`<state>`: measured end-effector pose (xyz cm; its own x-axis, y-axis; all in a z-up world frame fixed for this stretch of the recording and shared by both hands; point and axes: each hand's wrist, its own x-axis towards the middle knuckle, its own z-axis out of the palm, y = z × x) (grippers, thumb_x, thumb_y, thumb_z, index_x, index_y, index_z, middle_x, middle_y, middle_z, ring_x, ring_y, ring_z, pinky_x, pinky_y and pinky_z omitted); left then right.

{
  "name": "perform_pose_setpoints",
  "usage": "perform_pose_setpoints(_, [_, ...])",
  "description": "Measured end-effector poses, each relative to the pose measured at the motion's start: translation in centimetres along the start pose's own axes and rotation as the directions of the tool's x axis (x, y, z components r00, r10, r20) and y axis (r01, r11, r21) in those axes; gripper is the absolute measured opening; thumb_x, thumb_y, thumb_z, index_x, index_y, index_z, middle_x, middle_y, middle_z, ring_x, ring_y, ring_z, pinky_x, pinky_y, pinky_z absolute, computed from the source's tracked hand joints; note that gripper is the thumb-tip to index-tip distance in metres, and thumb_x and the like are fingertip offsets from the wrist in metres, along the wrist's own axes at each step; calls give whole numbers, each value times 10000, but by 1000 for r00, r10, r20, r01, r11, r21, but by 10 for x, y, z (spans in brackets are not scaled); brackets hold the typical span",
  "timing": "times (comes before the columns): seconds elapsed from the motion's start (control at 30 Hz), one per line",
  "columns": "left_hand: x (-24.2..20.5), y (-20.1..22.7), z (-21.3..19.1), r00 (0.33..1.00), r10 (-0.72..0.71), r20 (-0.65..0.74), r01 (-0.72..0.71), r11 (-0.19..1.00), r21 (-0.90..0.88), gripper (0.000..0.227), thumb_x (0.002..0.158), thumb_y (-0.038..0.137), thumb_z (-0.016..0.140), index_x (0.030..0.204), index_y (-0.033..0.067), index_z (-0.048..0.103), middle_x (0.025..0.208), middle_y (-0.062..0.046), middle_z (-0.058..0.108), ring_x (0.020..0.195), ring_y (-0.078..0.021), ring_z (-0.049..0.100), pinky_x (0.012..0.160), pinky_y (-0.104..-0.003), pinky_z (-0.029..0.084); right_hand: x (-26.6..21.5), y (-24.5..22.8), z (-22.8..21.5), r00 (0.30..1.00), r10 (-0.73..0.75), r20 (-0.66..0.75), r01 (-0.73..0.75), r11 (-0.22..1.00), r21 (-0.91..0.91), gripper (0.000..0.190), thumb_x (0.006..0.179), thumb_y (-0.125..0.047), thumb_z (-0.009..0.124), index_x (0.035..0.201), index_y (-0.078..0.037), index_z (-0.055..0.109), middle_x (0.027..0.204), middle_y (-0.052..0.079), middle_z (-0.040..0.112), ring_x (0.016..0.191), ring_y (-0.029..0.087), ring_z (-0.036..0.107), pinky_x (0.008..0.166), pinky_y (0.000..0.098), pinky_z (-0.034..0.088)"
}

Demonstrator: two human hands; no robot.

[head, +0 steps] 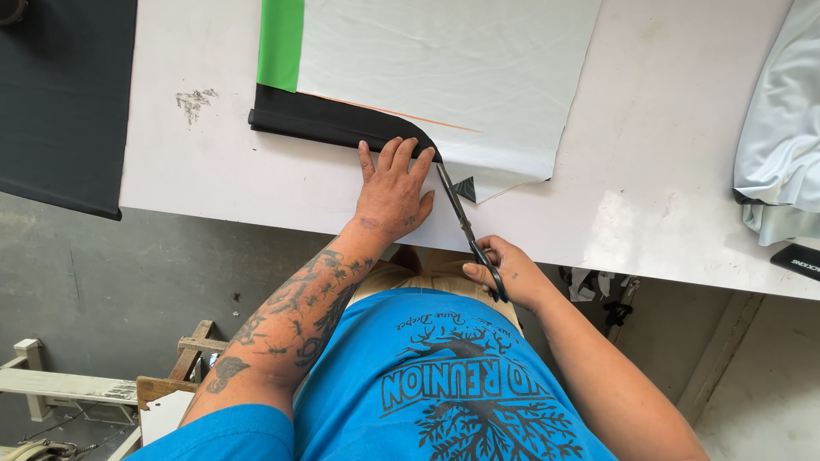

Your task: The person places a white fabric pattern on a black fabric sheet and secures it with green tape. They then use scissors to cut the black fabric along the edges of the white pattern, trimming the excess material from the sides and corners.

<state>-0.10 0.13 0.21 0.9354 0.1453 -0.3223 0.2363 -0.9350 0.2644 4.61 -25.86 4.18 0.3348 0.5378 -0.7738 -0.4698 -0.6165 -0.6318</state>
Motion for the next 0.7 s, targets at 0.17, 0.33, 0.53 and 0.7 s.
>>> perform_pose_setpoints(0.17, [0,0,-2,1000,3,1,-3,1000,-18,640,961,353,734,1546,222,510,1571,-145,432,1557,-347,306,1245,-764,30,19,0,5,998,-43,-46,44,998,35,674,882,-417,887,1258,78,624,704,119,651,599,209,713,535,303,578])
perform_pose_setpoints(0.33, [3,-5,11,998,10,-69,-12,1000,-21,545,960,336,744,1463,253,553,1525,-114,463,1529,-325,341,1241,-764,52,22,-3,3,998,-43,-53,46,997,61,644,885,-390,889,1239,81,627,682,113,640,569,195,697,520,289,563])
perform_pose_setpoints(0.53, [19,-15,45,942,39,-333,-43,999,-4,277,934,283,763,1167,277,614,1254,-10,541,1351,-238,465,1234,-710,88,28,-1,1,997,-43,-69,48,996,77,604,889,-359,892,1218,76,633,660,117,644,539,192,695,490,287,560])
perform_pose_setpoints(0.7, [33,-16,61,876,48,-479,-55,998,-1,167,937,275,741,1012,281,592,1114,16,544,1239,-212,508,1210,-668,145,34,-1,1,997,-34,-71,39,997,63,607,881,-350,900,1218,80,632,659,120,635,542,192,690,499,286,551])
